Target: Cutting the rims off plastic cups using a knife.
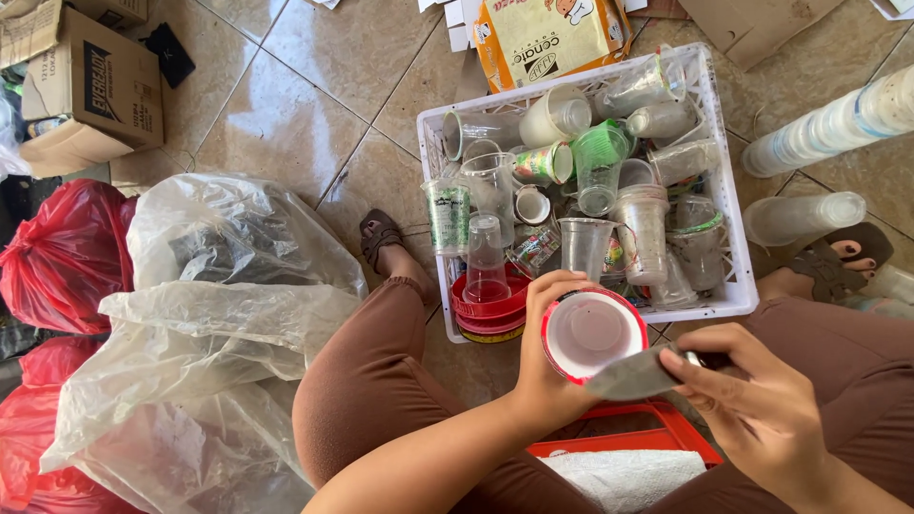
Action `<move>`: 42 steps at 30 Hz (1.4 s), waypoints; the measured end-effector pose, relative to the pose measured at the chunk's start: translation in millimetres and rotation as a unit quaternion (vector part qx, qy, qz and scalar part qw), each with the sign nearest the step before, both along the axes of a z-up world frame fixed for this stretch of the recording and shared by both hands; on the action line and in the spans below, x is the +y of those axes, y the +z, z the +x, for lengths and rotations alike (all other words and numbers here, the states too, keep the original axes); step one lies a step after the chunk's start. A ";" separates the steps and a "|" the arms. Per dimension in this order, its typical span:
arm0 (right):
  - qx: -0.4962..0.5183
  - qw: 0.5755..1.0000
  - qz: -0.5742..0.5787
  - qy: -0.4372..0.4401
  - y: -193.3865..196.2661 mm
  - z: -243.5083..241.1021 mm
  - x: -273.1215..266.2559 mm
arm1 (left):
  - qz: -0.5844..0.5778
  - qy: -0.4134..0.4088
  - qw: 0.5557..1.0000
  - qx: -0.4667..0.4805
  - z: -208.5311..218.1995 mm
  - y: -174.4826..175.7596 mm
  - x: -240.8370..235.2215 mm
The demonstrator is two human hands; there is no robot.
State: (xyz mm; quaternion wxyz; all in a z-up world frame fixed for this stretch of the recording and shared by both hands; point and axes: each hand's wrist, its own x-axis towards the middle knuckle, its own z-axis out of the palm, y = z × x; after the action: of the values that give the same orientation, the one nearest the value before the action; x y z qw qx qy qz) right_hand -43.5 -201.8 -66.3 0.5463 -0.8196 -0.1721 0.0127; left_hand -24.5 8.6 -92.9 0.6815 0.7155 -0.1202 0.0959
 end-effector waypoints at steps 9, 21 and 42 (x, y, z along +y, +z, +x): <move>-0.072 0.997 0.011 -0.027 -10.9 -7.3 -4.6 | -0.093 -0.096 0.991 -0.015 1.2 -0.7 -0.7; -0.021 0.998 0.041 -0.044 -15.0 -7.4 -6.1 | -0.177 -0.114 0.977 -0.026 5.8 7.0 -1.2; -0.055 0.996 0.036 -0.059 -17.7 -6.5 -15.7 | -0.109 -0.137 0.982 -0.071 14.0 9.1 2.1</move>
State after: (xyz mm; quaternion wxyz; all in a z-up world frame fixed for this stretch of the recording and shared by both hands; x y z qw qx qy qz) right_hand -49.9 -217.4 -83.9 0.5647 -0.8077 -0.1539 -0.0711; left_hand -10.6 10.7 -83.8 0.7521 0.6047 -0.2541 0.0642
